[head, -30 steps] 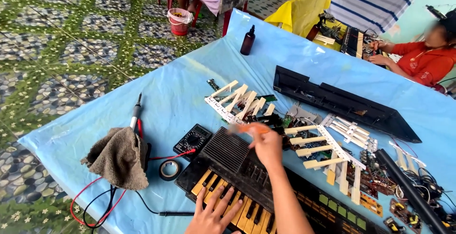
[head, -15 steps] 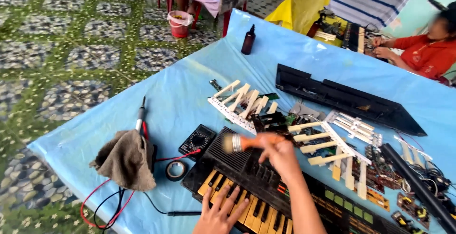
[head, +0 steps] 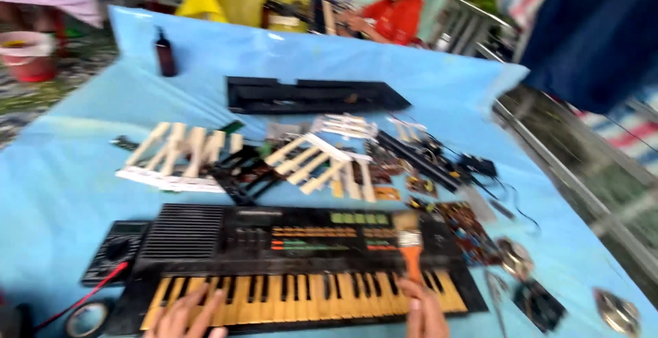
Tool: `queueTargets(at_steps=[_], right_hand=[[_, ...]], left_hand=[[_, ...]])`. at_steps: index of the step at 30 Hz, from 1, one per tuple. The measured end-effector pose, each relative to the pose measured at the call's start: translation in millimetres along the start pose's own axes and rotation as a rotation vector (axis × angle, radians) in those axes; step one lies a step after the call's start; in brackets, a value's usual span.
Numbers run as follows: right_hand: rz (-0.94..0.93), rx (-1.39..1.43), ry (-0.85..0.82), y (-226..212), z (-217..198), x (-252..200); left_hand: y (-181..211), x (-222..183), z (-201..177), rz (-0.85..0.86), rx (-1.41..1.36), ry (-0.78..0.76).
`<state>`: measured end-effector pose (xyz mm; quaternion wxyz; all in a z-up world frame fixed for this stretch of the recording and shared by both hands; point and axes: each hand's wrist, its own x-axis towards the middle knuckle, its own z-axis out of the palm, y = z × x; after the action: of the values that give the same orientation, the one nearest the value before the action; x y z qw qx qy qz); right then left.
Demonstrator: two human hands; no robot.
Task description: Cleaning the internal components of an electronic keyboard with a brush and testing the keys for functionality.
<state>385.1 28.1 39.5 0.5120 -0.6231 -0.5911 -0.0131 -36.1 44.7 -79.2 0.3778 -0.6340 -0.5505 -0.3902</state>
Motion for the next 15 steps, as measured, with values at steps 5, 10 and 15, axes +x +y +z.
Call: queueTargets(at_steps=[5,10,15], right_hand=[[0.52,-0.323,0.096,45.8,-92.7,15.4],[0.303,-0.565,0.01,166.9,-135.4,19.2],[0.21,-0.886,0.091,152.4,-104.0,14.1]], left_hand=[[4.2,20.0,-27.0,-0.186,-0.092,-0.317],[8.3,27.1,-40.9,-0.36,-0.047,-0.633],[26.4,57.2,-69.5,-0.369,-0.275,-0.283]])
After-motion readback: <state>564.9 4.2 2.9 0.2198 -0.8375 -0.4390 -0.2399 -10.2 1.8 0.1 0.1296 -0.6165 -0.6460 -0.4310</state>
